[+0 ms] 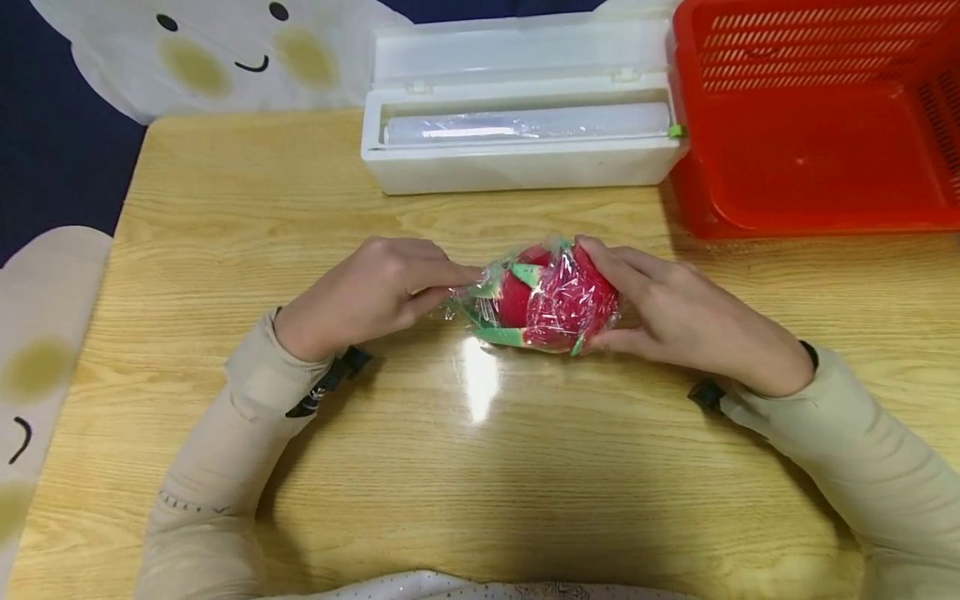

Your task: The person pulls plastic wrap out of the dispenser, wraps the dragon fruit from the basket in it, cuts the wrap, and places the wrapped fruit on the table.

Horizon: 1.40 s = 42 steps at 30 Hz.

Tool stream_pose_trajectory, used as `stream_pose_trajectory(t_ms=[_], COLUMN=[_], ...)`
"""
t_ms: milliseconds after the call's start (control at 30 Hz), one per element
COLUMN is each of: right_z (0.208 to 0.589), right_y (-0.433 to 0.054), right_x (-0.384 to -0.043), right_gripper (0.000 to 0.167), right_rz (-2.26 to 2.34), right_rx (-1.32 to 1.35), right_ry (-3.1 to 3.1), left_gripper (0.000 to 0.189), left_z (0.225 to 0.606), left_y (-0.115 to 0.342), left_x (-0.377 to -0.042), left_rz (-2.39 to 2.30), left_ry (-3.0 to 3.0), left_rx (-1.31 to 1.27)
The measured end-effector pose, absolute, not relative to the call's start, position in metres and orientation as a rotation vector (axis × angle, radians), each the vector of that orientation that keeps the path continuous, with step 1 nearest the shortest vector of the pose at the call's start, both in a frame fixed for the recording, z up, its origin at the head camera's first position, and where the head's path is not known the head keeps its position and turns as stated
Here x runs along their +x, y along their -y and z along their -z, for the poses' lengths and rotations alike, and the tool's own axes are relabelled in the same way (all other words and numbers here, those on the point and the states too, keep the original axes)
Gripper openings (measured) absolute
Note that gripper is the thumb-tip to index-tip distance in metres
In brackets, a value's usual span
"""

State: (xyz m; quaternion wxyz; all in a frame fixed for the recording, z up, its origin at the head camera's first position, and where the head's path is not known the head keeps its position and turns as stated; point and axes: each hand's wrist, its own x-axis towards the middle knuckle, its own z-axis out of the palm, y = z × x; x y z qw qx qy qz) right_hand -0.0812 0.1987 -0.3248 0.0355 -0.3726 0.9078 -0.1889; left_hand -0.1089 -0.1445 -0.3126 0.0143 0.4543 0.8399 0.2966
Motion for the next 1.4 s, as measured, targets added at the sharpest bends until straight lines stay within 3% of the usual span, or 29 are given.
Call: stream_pose_trajectory(t_ms=[267,633,1033,1267,1400], right_z=[0.324,0.322,0.324,0.326,0.328], right_y=[-0.198,-0.197,-0.198,-0.199,-0.200], right_x=[-0.082,-0.082,-0.082,-0.084,-0.086], right_gripper=[0.105,0.106,0.107,0.107,0.107], right_rz=[0.585,0.563,0.583,0.626,0.614], right_rx=[-1.162,-1.142,-1.175,-1.205,-1.173], right_ry=[-2.803,-2.793,-2.805,-2.808,-2.818], left_gripper=[0.061,0.046,0.043,0.049,0.063], left_z=[0.305,0.299,0.296,0.294,0.296], left_y=[0.143,0.137,0.131,0.130,0.128], left_x=[-0.103,-0.089,-0.074,-0.064,-0.059], left_rz=[-0.746,-0.358,-0.205,-0.222,-0.250], left_ry=[-2.540,-2.659,-2.678,-2.676,-2.656], left_rx=[1.543,1.664,1.699,1.526,1.463])
